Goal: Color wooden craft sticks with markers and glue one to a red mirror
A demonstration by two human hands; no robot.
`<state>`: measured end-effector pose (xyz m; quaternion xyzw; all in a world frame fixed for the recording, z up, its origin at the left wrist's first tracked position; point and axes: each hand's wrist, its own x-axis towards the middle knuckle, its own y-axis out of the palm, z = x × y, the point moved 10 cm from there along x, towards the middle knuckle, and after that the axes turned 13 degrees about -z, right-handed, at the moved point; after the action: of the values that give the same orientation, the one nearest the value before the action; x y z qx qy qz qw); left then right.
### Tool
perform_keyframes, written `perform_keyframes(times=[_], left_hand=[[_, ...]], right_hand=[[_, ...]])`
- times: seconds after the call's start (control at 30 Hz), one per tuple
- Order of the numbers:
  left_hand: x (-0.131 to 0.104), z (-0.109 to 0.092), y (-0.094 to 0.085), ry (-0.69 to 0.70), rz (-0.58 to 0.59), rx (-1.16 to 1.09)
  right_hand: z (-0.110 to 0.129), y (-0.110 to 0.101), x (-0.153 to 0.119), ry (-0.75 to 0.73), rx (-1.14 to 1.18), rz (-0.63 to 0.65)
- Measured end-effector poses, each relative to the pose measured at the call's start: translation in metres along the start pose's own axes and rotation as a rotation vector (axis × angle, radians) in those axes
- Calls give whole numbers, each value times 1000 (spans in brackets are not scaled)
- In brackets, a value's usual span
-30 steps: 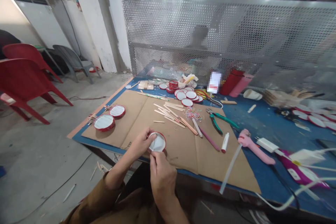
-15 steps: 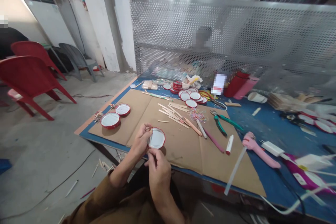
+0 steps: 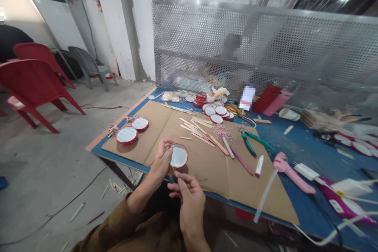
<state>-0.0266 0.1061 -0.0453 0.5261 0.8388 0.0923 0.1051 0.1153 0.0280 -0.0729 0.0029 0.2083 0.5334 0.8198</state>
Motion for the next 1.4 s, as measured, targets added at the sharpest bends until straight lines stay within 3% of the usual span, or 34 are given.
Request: perform_keyframes(times=[0.1,0.27,0.47,0.57,0.67,0.8,0.87,0.97,1.07,1.23,1.4], left_hand=[[3,1,-3,7,-33,-19],[-2,-7,8,24,91,60],[-15,-8,21,-39,331,85],[-18,-3,26,-86,431,57],[-15,-3,30,-51,447,98],[-13,-4,37,25,442,298],[-11,-6,37,71,403,384],[-9,-10,35,141,349,466],[-10,-10,36,159,349,507],[-10,-13,35,185,321,528],[-12,-14,37,176,352,517]], right_hand=[[-3,-7,0,79,88,-20],[29,-14,12,-115,7,-35],[52,20,26,-292,-317,201],[56,24,32,-370,-472,217],[62,19,39,-405,-494,194],[62,23,51,-352,-544,334],[72,18,66,-399,-628,295],[112,8,89,-735,-852,34],[126,14,103,-925,-1033,-47],[120,20,117,-929,-1032,-51],[107,18,105,-836,-948,-5]])
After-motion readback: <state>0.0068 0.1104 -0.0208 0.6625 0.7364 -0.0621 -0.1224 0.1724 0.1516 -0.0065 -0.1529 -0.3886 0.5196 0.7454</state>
